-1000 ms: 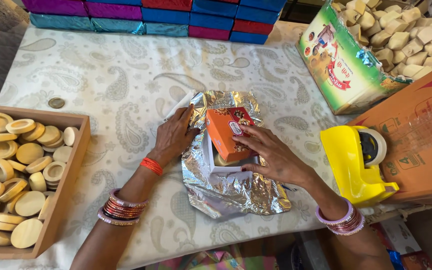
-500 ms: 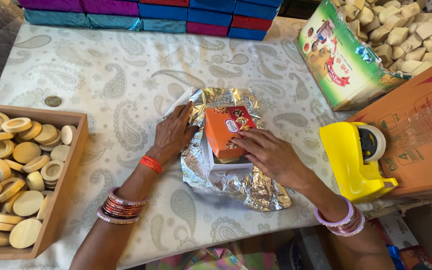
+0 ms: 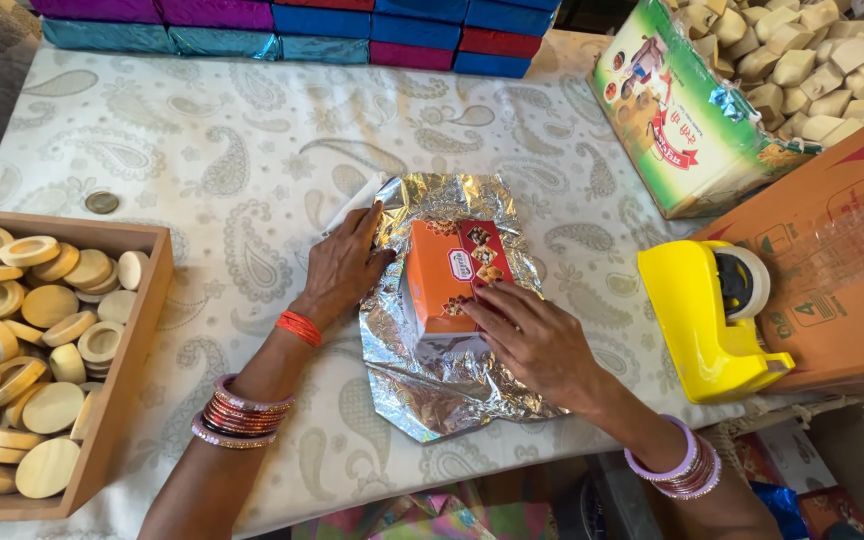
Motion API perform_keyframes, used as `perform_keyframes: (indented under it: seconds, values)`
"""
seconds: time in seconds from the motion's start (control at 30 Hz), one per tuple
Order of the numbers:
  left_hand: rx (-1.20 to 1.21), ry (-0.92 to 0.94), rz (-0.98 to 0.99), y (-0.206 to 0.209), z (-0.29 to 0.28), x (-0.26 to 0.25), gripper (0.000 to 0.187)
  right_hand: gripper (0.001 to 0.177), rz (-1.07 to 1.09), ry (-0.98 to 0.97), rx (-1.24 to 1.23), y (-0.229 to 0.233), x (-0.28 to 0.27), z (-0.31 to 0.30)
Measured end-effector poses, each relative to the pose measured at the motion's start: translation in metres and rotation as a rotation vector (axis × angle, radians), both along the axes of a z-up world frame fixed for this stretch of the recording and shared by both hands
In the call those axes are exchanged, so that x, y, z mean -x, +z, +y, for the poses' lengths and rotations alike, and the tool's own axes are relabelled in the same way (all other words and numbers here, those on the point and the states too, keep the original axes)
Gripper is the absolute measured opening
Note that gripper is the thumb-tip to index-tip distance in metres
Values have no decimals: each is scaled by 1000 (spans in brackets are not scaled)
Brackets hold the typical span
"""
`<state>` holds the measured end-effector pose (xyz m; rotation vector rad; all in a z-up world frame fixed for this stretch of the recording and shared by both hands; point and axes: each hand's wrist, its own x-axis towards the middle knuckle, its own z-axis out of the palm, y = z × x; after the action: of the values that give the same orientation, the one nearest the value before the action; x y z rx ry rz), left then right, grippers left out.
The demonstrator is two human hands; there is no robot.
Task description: Packing small wooden items and boxes into foil and blue plastic wrap at a table.
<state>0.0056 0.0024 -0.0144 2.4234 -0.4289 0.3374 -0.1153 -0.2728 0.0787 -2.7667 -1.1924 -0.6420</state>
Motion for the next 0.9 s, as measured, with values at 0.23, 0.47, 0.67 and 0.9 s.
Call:
perform_keyframes:
  seconds: [0.23, 0.47, 0.67, 0.9]
  values:
    - [28, 6, -50, -1, 0, -2, 72, 51, -114, 28, 29, -26, -1, -6]
    - [31, 4, 27, 12, -1, 7, 74, 49, -80, 48, 71, -36, -2, -11]
    - [30, -1, -7, 9, -1, 5, 74, 43, -126, 15, 79, -31, 2, -7]
    - [18, 11, -17, 9, -2, 5, 75, 38, 163, 59, -45, -1, -19, 6]
